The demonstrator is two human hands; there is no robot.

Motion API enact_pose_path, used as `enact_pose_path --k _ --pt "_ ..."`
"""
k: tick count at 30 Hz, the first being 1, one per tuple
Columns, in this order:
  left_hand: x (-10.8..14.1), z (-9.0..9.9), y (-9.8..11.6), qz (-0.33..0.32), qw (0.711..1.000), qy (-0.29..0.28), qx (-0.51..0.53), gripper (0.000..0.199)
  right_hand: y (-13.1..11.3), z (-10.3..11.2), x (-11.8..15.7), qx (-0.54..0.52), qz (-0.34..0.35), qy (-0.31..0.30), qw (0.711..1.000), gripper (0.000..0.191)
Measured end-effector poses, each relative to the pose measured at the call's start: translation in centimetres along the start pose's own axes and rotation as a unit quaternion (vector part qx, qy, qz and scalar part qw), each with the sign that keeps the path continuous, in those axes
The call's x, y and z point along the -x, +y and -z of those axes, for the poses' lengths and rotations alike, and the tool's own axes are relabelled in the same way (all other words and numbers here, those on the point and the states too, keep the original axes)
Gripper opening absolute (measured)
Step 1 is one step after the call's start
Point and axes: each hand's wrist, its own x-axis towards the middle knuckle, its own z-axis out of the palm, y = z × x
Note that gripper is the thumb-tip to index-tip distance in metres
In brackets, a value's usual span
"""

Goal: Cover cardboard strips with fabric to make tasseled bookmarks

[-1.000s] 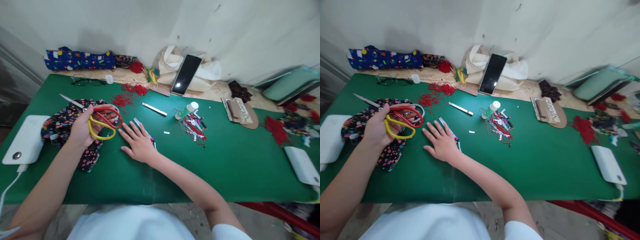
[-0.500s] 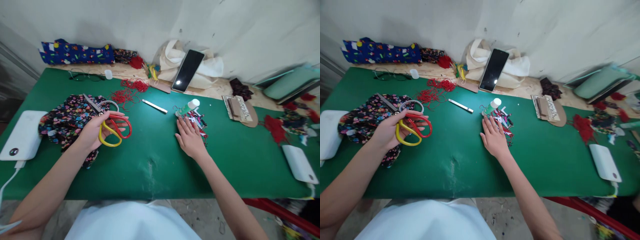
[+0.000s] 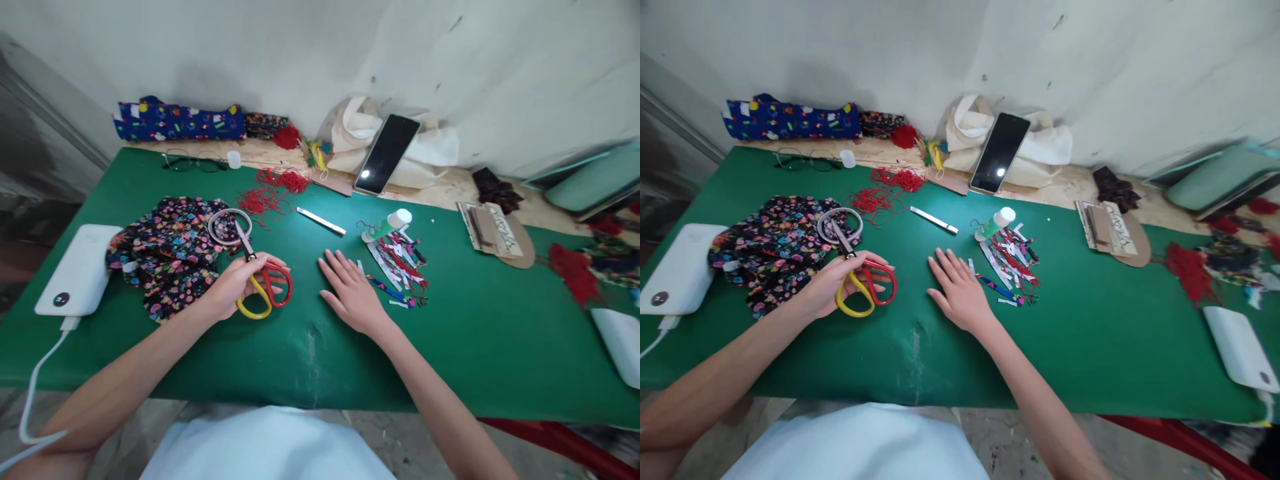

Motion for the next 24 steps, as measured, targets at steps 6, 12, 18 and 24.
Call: enact_pose_path --k 6,12,18,24 --pt "0.2 -0.8 -1.0 0.024 0.999 -0.041 -0.010 0.041 5.3 0.8 2.8 0.031 -0.070 0.027 0.997 0.064" --pt "0.2 -2.1 -2.5 -0.009 0.999 -0.008 0.033 0.049 -4.1 2.8 0.9 -0.069 0.001 0.202 0.977 0.038" --pt "-0.3 -1.9 -3.4 -0.055 0.998 -0.009 0.023 0.046 -11.0 1.7 -2.6 -0.132 0.044 0.129 0.982 0.030" --pt "-1.0 -0.4 -3.2 -0.132 0.965 0.021 -0.225 0.041 -5.9 1.0 -3.5 -0.143 0.013 0.138 0.980 0.033"
